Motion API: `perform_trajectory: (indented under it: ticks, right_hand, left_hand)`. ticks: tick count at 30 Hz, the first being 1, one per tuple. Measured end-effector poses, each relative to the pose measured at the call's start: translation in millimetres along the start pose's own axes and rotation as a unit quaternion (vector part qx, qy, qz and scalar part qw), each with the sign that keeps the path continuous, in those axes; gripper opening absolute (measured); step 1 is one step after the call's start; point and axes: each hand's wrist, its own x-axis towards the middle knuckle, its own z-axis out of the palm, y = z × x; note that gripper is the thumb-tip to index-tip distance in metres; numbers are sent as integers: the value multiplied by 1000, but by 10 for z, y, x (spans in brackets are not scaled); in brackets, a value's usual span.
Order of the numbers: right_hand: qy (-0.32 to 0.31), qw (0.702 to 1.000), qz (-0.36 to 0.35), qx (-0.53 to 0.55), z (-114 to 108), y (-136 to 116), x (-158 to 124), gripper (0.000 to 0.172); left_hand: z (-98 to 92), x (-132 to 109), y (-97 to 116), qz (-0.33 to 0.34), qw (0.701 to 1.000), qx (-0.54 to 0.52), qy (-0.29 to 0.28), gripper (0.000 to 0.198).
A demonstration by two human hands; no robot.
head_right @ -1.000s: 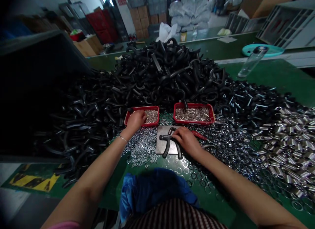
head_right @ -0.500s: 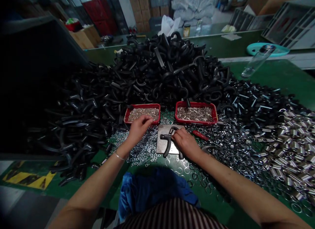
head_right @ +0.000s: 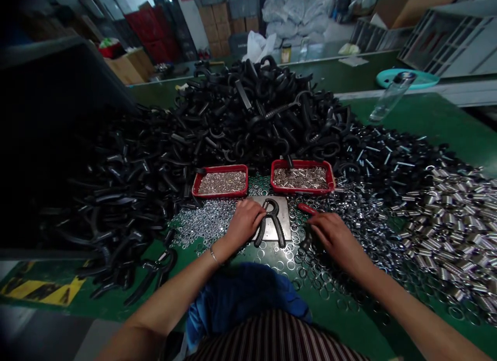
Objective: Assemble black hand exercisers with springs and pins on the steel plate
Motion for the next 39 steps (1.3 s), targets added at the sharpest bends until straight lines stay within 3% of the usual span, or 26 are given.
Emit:
perform_trajectory:
  ticks: [4, 7, 11, 14, 17, 20, 22, 24, 26, 31, 36, 39]
  right_hand:
    - [-49, 993, 20, -104, -155, 140, -456, 27]
    - [-69, 983, 13, -171, -177, 163, -646, 29]
    - [-85, 972, -23, -216, -184, 131, -645, 23]
    - [-58, 978, -34, -196, -243, 106, -553, 24]
    - [-27, 989, 14, -145, -333, 94, -465, 28]
    - [-95, 988, 96, -70, -422, 23, -371, 33]
    - [-133, 981, 142, -10, -470, -92, -285, 36]
    - [-130, 978, 161, 40, -497, -241, -177, 38]
    - [-117, 979, 152, 61, -494, -384, -51, 41]
    - [-170, 980, 86, 61, -378, -607, 261, 42]
    - [-114, 991, 68, 2, -152, -645, 524, 40]
    - [-181, 982, 53, -12, -90, -620, 641, 41]
  left_hand:
    - [-63, 31, -7, 85, 993, 78, -32, 25]
    - [-102, 98, 37, 158, 972, 159, -64, 24]
    - [-136, 146, 91, 222, 950, 201, -90, 25]
    - [-167, 131, 71, 237, 945, 198, -106, 25]
    - [-191, 80, 36, 203, 958, 173, -103, 23]
    - [-174, -15, 51, 117, 985, 98, -79, 19]
    - [-134, -94, 84, 27, 998, 33, -49, 35]
    - [-87, -158, 113, -61, 998, -16, -30, 58]
    - [-50, -188, 119, -113, 992, -45, -34, 62]
    - [-47, -129, 32, -125, 986, -84, -67, 53]
    - [-56, -94, 5, -115, 986, -92, -84, 56]
    - [-109, -92, -3, -99, 986, -101, -89, 55]
